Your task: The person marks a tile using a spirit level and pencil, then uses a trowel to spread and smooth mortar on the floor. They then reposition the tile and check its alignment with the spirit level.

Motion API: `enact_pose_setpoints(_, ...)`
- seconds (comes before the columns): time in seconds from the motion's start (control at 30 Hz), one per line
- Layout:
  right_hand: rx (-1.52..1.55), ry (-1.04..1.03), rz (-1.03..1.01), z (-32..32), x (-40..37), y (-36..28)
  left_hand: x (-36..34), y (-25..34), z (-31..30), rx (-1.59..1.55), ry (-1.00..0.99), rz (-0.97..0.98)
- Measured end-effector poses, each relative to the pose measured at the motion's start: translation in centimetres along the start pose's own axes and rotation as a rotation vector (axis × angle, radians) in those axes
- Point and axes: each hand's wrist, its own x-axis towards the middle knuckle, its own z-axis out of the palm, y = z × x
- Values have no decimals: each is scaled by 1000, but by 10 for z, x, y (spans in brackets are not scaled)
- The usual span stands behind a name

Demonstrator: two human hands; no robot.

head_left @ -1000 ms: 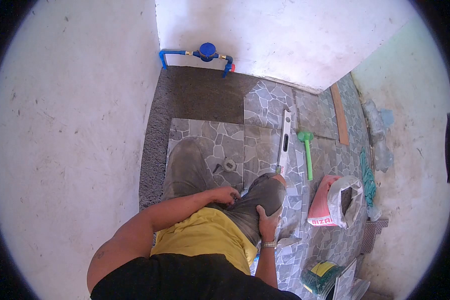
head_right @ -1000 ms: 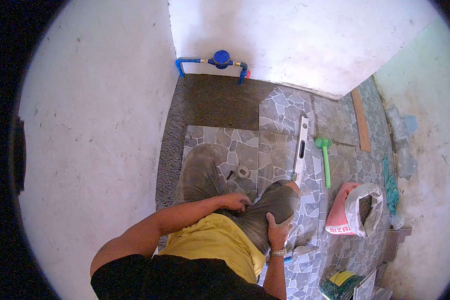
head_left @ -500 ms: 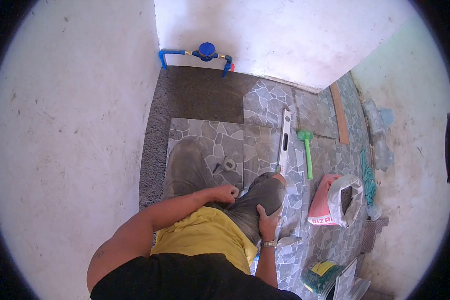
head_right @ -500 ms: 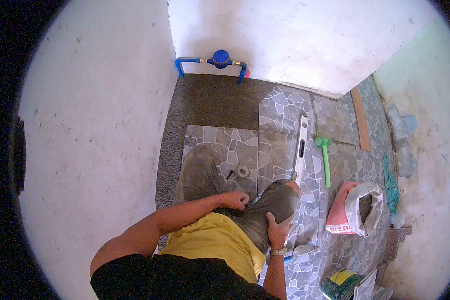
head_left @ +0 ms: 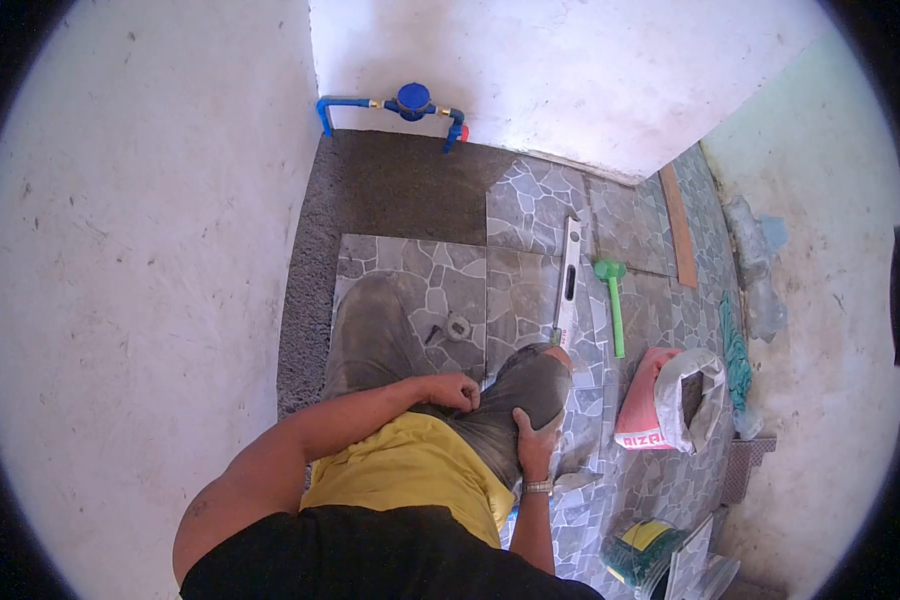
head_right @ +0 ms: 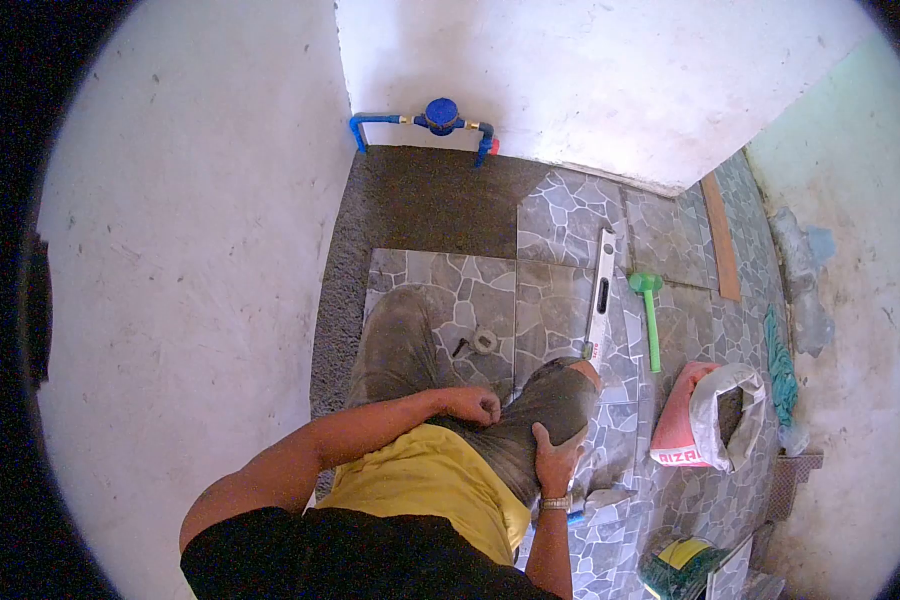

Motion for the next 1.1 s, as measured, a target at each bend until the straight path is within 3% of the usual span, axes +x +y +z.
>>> enact_pose_setpoints(0.23, -1, -11, 12, 0, 0, 0, -7, 22, 2, -96, 195, -137)
enact_pose_setpoints(0.53, -9, -23, 14, -2, 0, -1, -3, 15, 0, -144, 222, -144)
enact_pose_setpoints(0.93, -9, -13, -2, 1, 1, 4, -2, 10, 0, -36, 239, -123)
enact_pose_setpoints(1.03, -16, -9, 6, 2, 1, 4, -2, 3, 0, 205, 338, 21)
enact_pose_setpoints(1.1, -15, -12, 12, 1, 1, 3, -2, 4, -3, 193, 312, -31)
